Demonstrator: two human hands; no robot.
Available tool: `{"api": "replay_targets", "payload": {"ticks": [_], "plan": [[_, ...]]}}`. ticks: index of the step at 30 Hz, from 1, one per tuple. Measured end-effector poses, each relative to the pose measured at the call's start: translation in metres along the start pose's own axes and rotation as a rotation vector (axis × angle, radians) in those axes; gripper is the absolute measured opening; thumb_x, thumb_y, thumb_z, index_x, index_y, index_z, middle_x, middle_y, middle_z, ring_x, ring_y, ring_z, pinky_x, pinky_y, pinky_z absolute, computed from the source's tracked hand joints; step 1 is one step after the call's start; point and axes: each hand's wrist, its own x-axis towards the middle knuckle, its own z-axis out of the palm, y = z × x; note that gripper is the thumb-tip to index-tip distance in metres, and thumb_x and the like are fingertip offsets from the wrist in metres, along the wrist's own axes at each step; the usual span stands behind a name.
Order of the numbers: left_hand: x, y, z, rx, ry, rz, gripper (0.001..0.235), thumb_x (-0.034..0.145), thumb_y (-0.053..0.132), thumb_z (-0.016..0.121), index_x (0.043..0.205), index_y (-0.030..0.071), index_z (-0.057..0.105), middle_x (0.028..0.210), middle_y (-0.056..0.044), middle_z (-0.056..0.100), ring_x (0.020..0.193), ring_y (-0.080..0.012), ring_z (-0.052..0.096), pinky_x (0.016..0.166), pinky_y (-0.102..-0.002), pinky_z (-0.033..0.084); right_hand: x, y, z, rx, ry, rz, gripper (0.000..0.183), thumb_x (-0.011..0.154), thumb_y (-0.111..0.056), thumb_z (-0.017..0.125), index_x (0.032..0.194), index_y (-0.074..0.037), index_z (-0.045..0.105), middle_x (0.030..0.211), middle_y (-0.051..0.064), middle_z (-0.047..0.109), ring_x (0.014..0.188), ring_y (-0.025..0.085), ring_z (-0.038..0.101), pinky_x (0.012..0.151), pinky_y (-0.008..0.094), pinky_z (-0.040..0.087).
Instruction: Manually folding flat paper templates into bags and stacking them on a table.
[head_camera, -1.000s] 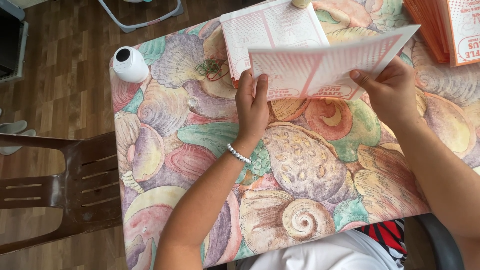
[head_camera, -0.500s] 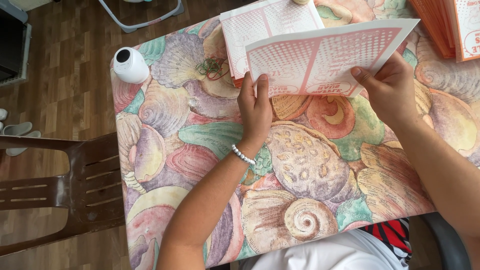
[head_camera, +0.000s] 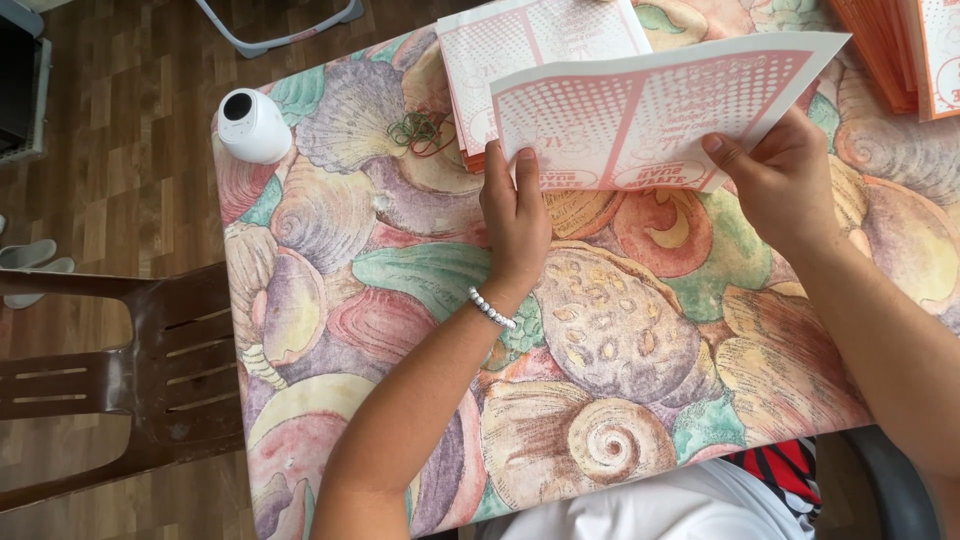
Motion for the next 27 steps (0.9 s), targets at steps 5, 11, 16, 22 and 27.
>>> {"api": "replay_targets", "payload": {"ticks": [5,11,16,22,27], "plan": [[-0.003,0.003,0.001,-0.036,0.001,-0.004,0.030,0.108,0.026,0.042,0.122,0.001,0.051,0.105,-0.014,0.068,0.096,-0.0246,0.070,0.086,-0.037,0.055,0.000,-0.029,0.006,0.072,0.054,-0.279,0.050,0.108,0.001,0.068,0.146,0.000,0.036,0.138,0.019,0.049,0.123,0.031,0.054,0.105,0.043,0.048],[-0.003,0.013,-0.002,-0.022,-0.015,-0.076,0.025,0.106,0.031,0.041,0.106,0.006,0.048,0.094,-0.012,0.071,0.086,-0.0226,0.068,0.077,-0.038,0.049,0.019,-0.080,-0.001,-0.728,0.298,-1.000,0.041,0.118,-0.022,0.068,0.146,0.007,0.057,0.146,0.032,0.060,0.132,0.050,0.062,0.119,0.059,0.046],[-0.002,0.010,0.000,-0.049,-0.022,-0.101,0.024,0.107,0.030,0.042,0.102,0.007,0.049,0.090,-0.009,0.068,0.082,-0.0202,0.064,0.075,-0.038,0.048,0.023,-0.119,0.028,-1.323,0.219,-0.972,0.042,0.130,-0.046,0.051,0.139,-0.011,0.074,0.132,0.001,0.081,0.108,0.018,0.075,0.103,0.032,0.046],[-0.016,0.028,-0.012,-0.051,-0.032,-0.089,0.020,0.106,0.024,0.043,0.113,0.008,0.052,0.090,-0.010,0.071,0.085,-0.0216,0.069,0.076,-0.037,0.051,0.029,-0.107,0.027,-1.247,0.089,-0.789,0.017,0.131,-0.027,0.073,0.116,-0.020,0.075,0.096,-0.005,0.068,0.072,0.011,0.061,0.057,0.025,0.045],[-0.064,0.089,-0.055,-0.311,-0.436,-0.280,0.028,0.106,0.037,0.049,0.111,0.011,0.056,0.084,0.002,0.053,0.072,-0.0098,0.051,0.065,-0.025,0.044,0.002,-0.167,-0.002,-1.050,-0.235,-0.628,0.020,0.124,-0.015,0.063,0.110,-0.017,0.077,0.103,-0.002,0.075,0.084,0.020,0.070,0.068,0.036,0.050]]}}
